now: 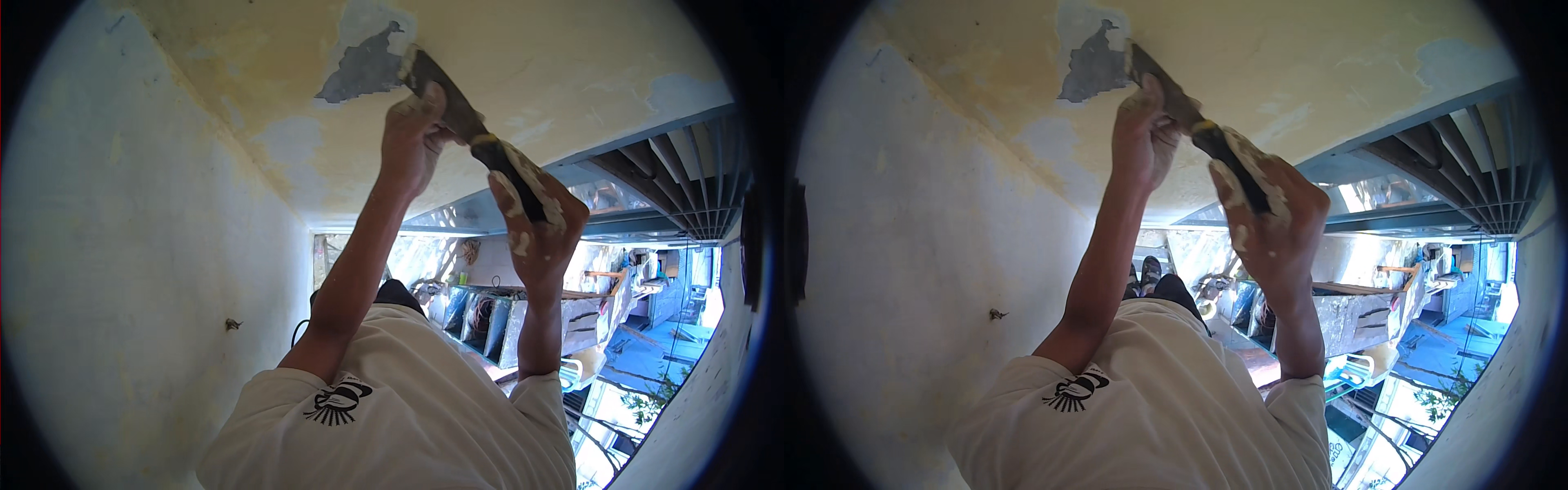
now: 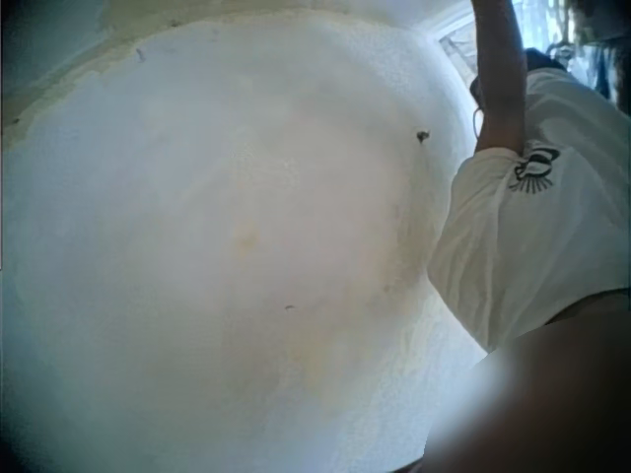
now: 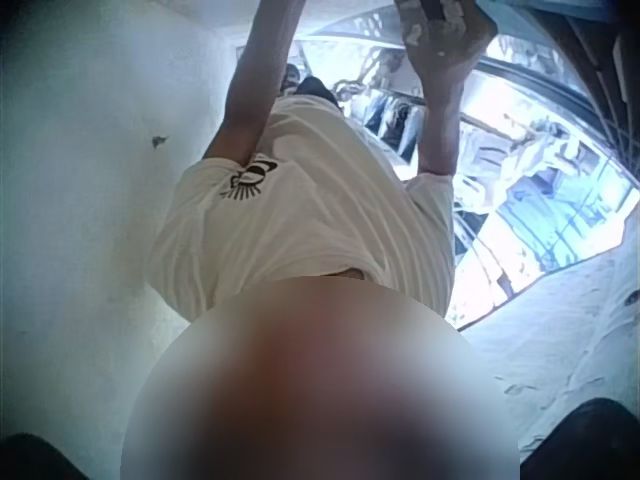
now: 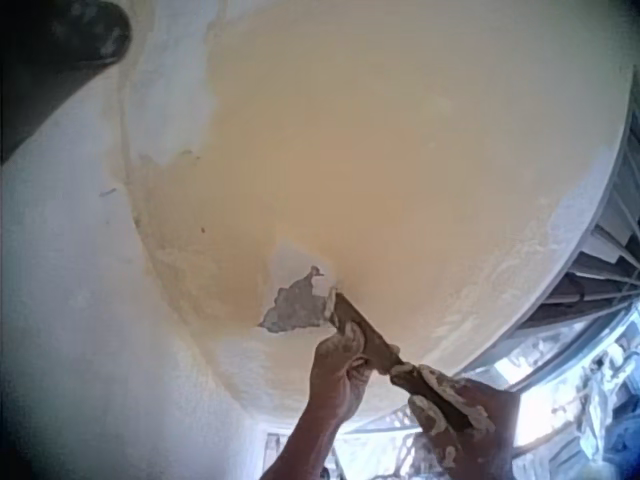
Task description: The person scrapes and patches a ceiling corner with a putty knife, applying plaster to the surface.
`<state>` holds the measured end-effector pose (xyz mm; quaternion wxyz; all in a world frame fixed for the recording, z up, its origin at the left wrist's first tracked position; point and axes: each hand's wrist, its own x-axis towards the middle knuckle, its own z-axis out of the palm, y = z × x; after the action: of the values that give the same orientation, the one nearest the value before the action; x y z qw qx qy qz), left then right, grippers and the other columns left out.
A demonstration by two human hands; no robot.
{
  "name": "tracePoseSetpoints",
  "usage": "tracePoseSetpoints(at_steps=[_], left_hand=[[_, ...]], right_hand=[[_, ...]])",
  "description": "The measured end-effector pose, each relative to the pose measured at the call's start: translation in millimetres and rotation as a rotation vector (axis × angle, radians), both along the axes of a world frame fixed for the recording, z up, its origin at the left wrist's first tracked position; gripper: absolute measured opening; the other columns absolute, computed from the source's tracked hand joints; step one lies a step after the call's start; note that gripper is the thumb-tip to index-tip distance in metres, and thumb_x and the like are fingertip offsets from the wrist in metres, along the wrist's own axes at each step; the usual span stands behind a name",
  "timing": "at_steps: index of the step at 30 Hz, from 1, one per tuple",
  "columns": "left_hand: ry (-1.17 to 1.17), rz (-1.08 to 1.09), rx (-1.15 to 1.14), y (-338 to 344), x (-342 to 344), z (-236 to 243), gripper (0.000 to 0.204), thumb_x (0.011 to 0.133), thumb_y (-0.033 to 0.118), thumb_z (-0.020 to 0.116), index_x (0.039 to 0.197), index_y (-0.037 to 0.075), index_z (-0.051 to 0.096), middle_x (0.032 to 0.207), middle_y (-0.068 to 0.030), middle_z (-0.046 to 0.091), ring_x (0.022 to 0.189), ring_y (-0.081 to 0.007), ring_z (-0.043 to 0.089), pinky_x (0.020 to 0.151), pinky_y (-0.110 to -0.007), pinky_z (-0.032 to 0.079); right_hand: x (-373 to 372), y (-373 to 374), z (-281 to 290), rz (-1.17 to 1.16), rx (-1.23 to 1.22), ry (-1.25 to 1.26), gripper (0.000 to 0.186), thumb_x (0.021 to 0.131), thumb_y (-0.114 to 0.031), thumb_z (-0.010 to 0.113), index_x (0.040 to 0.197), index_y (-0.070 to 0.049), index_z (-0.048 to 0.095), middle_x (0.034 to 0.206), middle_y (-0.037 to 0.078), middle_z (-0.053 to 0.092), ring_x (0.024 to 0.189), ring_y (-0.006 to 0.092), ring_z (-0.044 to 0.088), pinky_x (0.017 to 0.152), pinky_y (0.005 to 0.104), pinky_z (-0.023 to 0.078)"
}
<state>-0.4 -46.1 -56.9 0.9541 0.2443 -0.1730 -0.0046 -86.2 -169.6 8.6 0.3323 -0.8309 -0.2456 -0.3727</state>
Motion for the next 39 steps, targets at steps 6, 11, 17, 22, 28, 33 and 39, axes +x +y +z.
tracePoseSetpoints(at_steps=[6,11,17,22,28,33,39], left_hand=[[0.066,-0.016,-0.006,-5.8,4.0,5.4,0.036,0.092,0.033,0.048,0.088,-0.001,0.059,0.078,-0.0137,0.065,0.067,-0.0185,0.065,0.056,-0.028,0.053],[0.062,-0.116,0.033,-5.6,7.7,5.0,0.029,0.093,0.031,0.048,0.091,0.003,0.056,0.078,-0.0098,0.064,0.069,-0.0156,0.064,0.060,-0.026,0.051],[0.097,-0.067,0.064,-5.2,0.8,-1.8,0.027,0.093,0.030,0.047,0.092,0.004,0.056,0.077,-0.0103,0.064,0.066,-0.0152,0.064,0.051,-0.023,0.051],[0.027,-0.130,0.062,-3.9,3.8,-2.1,0.030,0.093,0.034,0.047,0.089,0.005,0.058,0.076,-0.0085,0.064,0.063,-0.0135,0.063,0.049,-0.023,0.049],[0.052,-0.125,0.146,3.8,2.3,-4.7,0.029,0.091,0.037,0.051,0.088,0.009,0.059,0.077,-0.0050,0.064,0.061,-0.0086,0.059,0.046,-0.022,0.040],[0.089,-0.097,0.178,18.1,9.7,-9.8,0.025,0.090,0.036,0.054,0.088,0.012,0.059,0.079,-0.0013,0.064,0.062,-0.0066,0.057,0.048,-0.021,0.039],[0.124,0.099,0.644,26.0,0.2,8.5,0.034,0.086,0.037,0.060,0.087,0.003,0.062,0.077,-0.0058,0.064,0.063,-0.0120,0.061,0.056,-0.024,0.047]], right_hand=[[-4.9,0.1,21.7,-0.048,-0.022,0.245,0.019,0.075,-0.005,0.067,0.087,0.009,0.060,0.070,0.015,0.064,0.061,0.0212,0.065,0.053,0.0280,0.050],[-4.5,-2.3,14.3,-0.146,-0.107,0.073,0.019,0.074,-0.004,0.067,0.085,0.008,0.058,0.072,0.016,0.063,0.059,0.0227,0.065,0.053,0.0291,0.049],[-7.1,4.4,9.6,-0.175,-0.096,-0.006,0.019,0.070,0.000,0.066,0.086,0.008,0.058,0.074,0.018,0.063,0.063,0.0263,0.065,0.056,0.0304,0.051],[-4.4,-11.3,-0.3,-0.063,0.012,0.173,0.023,0.072,-0.003,0.065,0.092,0.008,0.060,0.074,0.017,0.065,0.064,0.0253,0.066,0.058,0.0296,0.051],[-9.7,-2.5,5.4,-0.057,0.191,0.293,0.023,0.073,-0.005,0.068,0.092,0.006,0.063,0.075,0.016,0.066,0.064,0.0222,0.066,0.059,0.0289,0.051],[1.7,9.4,-12.9,-0.036,0.226,0.161,0.024,0.076,-0.006,0.067,0.096,0.006,0.062,0.080,0.017,0.065,0.067,0.0191,0.065,0.059,0.0278,0.050],[-0.8,22.6,-63.0,0.054,0.777,0.793,0.027,0.090,-0.024,0.054,0.102,0.001,0.058,0.067,0.002,0.055,0.044,0.0021,0.040,0.038,0.0178,0.031]])
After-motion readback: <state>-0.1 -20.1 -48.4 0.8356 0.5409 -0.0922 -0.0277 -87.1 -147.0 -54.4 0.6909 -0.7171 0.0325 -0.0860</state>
